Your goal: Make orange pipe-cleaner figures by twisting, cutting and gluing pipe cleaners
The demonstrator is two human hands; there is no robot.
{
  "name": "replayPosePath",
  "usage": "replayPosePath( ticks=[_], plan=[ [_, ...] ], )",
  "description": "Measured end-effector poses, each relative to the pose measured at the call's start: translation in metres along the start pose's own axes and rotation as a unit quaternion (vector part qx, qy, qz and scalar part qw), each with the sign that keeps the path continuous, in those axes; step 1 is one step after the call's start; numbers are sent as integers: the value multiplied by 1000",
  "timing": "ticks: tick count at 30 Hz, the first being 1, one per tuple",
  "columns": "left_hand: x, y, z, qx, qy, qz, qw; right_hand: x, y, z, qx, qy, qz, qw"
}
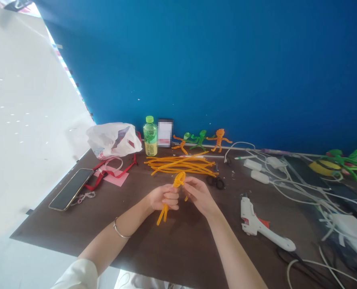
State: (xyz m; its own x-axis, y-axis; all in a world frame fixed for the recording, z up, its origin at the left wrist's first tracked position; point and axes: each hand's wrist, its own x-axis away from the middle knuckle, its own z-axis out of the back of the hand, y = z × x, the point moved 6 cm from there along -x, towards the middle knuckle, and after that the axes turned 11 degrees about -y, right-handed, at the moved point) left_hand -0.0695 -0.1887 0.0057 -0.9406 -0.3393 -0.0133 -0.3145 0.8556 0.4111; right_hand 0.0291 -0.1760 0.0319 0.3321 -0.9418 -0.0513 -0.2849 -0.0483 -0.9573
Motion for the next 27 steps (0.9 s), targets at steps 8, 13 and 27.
replayPosePath(
  ticks=[8,13,27],
  plan=[
    [-2,0,0,-27,4,-14,1000,-1,3,1,-2,36,6,999],
    [-10,14,1,-209,80,-137,965,-2,2,10,26,88,21,996],
    [14,34,6,-566,332,-245,714,4,-9,6,195,142,25,970]
  ],
)
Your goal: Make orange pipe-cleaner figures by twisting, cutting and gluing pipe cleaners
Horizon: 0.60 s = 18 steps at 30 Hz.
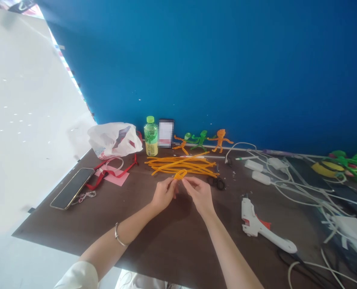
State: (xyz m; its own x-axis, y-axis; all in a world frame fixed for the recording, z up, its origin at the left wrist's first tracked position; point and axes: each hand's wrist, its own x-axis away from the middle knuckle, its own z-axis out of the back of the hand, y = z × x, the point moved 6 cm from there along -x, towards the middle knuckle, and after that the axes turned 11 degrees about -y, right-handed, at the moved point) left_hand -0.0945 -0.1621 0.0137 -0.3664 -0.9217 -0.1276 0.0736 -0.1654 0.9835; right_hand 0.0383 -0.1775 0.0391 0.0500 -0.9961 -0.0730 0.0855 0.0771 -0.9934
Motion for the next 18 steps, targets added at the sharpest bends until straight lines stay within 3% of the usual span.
replayPosePath(
  ticks=[8,18],
  plan=[
    [-8,-12,-8,212,-45,62,974,-2,-6,-2,31,-20,67,997],
    [-6,-7,-21,468,-196,118,853,-3,-6,8,48,6,30,998]
  ],
)
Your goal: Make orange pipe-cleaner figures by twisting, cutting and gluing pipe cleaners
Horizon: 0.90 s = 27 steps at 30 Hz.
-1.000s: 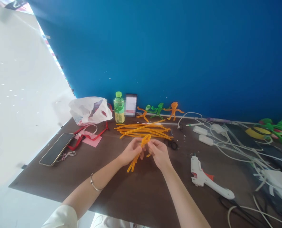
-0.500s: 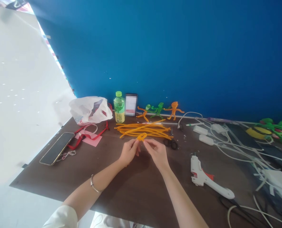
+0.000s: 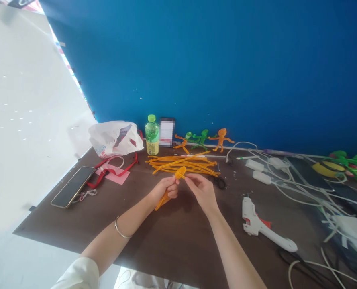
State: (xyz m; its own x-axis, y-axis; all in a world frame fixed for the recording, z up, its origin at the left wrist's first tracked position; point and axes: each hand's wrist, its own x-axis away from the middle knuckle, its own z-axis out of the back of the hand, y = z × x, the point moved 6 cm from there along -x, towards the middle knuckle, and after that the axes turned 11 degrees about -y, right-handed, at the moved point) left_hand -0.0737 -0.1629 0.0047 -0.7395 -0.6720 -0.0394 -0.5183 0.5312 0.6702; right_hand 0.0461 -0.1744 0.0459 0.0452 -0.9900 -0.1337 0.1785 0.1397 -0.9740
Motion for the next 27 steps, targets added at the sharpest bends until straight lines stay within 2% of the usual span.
replayPosePath(
  ticks=[4,9,14,19,23,25,27],
  plan=[
    [3,-2,-3,44,-26,39,998,1,-1,-2,-9,-26,-14,1000],
    [7,-5,-7,93,-50,77,991,1,-7,-3,-19,-30,22,999],
    [10,-10,-9,123,-67,119,983,1,5,-7,-98,-73,-27,992],
    [13,-13,-14,134,-104,145,975,2,13,-17,-206,-119,-51,970],
    [11,-14,-16,95,-130,130,978,1,16,-17,-222,-100,-51,968],
    [8,-14,-14,49,-116,115,985,0,17,-13,-204,-78,-47,975],
    [4,-12,-9,-16,-76,89,993,0,17,-9,-174,-54,-43,982]
  ],
)
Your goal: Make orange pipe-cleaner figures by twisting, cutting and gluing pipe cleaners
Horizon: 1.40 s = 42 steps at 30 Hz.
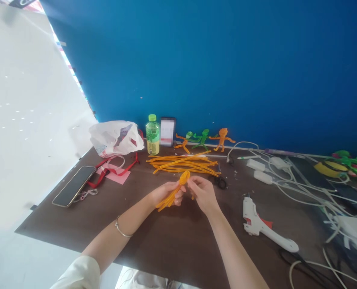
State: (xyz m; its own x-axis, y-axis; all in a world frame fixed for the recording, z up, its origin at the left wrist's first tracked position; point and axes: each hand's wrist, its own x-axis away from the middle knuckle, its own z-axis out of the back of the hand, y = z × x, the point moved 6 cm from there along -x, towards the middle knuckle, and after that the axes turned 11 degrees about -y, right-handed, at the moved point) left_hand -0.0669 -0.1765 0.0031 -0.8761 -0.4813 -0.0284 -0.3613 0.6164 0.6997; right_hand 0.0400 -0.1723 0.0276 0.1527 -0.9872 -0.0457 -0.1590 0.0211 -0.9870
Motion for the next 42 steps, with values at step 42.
replayPosePath(
  ticks=[42],
  plan=[
    [21,40,-24,-581,274,-192,742,4,-5,-18,-160,-10,-8,987]
  ],
)
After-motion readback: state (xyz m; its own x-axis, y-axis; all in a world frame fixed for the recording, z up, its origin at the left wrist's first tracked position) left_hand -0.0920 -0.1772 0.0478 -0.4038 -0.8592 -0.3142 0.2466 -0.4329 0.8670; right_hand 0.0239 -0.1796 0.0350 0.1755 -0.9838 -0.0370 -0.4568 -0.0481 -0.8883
